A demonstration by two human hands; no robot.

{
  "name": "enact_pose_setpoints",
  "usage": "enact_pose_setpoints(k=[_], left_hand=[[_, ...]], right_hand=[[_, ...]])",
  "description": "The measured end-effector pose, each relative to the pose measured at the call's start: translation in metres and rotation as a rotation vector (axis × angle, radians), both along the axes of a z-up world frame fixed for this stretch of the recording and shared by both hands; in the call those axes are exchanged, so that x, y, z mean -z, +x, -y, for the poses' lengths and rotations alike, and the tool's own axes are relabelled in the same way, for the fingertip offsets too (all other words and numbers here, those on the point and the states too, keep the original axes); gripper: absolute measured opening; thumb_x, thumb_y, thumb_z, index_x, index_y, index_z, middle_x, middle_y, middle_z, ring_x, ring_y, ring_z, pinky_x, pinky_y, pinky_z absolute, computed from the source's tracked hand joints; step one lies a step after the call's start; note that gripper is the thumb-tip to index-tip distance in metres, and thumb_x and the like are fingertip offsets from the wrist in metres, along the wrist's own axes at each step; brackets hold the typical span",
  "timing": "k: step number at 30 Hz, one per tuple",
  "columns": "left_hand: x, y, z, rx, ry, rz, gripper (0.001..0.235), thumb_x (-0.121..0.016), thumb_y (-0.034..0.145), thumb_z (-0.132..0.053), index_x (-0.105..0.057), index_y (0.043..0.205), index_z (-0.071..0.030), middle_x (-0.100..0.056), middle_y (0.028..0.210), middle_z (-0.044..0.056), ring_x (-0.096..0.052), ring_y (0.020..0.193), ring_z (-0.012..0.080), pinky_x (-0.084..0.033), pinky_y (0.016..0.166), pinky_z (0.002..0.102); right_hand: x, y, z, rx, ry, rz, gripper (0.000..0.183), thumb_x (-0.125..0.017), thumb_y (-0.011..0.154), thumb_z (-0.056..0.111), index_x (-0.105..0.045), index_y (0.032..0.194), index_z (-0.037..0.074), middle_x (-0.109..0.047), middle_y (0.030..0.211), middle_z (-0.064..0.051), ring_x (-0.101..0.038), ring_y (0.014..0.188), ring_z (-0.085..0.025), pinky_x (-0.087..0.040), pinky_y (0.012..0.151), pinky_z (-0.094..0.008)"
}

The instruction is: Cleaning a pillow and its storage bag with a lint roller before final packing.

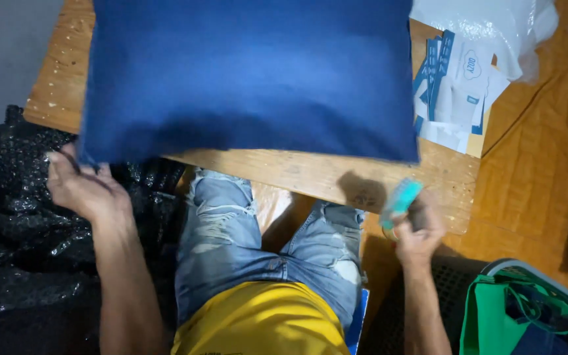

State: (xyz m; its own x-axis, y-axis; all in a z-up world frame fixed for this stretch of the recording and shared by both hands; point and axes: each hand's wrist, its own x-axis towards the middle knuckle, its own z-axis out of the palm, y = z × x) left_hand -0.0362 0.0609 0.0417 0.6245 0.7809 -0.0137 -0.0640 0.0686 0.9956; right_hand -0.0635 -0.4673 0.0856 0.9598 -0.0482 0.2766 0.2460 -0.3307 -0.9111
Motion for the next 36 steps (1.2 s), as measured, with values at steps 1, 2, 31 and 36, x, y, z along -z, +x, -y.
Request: enact_pose_setpoints(k=[1, 2, 31, 36], left_hand=[[-0.021, 0.013, 0.006, -0.158, -0.211, 0.169, 0.038, -0.075, 0.104, -0.027, -0.053, 0.124, -0.004, -0.047, 0.135, 0.02, -0.038, 0.13, 0.0471, -0.024, 0.106, 0.066], [-0.042, 0.026, 0.012, -0.315, -0.422, 0.338, 0.066, -0.087, 0.104, -0.037, -0.044, 0.139, -0.001, -0.037, 0.154, 0.024, -0.026, 0.147, 0.0568, -0.014, 0.113, 0.08], [-0.016, 0.043, 0.022, 0.241, 0.342, -0.27, 0.05, -0.072, 0.104, -0.041, -0.065, 0.13, 0.0, -0.065, 0.124, 0.024, -0.062, 0.122, 0.0392, -0.048, 0.105, 0.048], [-0.001, -0.008, 0.079, 0.093, -0.264, -0.304, 0.047, -0.071, 0.098, -0.047, -0.063, 0.12, -0.005, -0.062, 0.102, 0.01, -0.072, 0.081, 0.0231, -0.063, 0.072, 0.035]], right_hand=[[0.006, 0.012, 0.017, 0.081, 0.039, 0.054, 0.046, -0.072, 0.084, 0.005, -0.061, 0.127, -0.006, -0.066, 0.112, -0.022, -0.063, 0.108, -0.03, -0.047, 0.1, -0.045], [0.012, 0.025, 0.034, 0.163, 0.078, 0.108, 0.051, -0.072, 0.086, 0.008, -0.057, 0.133, -0.009, -0.064, 0.114, -0.024, -0.063, 0.108, -0.033, -0.048, 0.099, -0.047], [-0.052, 0.065, -0.194, -0.415, -0.046, 0.114, 0.056, -0.084, 0.069, 0.013, -0.073, 0.123, 0.004, -0.069, 0.106, -0.015, -0.064, 0.095, -0.03, -0.051, 0.082, -0.04], [-0.079, 0.091, -0.146, -0.106, -0.459, 0.417, 0.054, -0.084, 0.07, 0.009, -0.074, 0.123, 0.001, -0.064, 0.101, -0.016, -0.058, 0.087, -0.032, -0.047, 0.08, -0.042]])
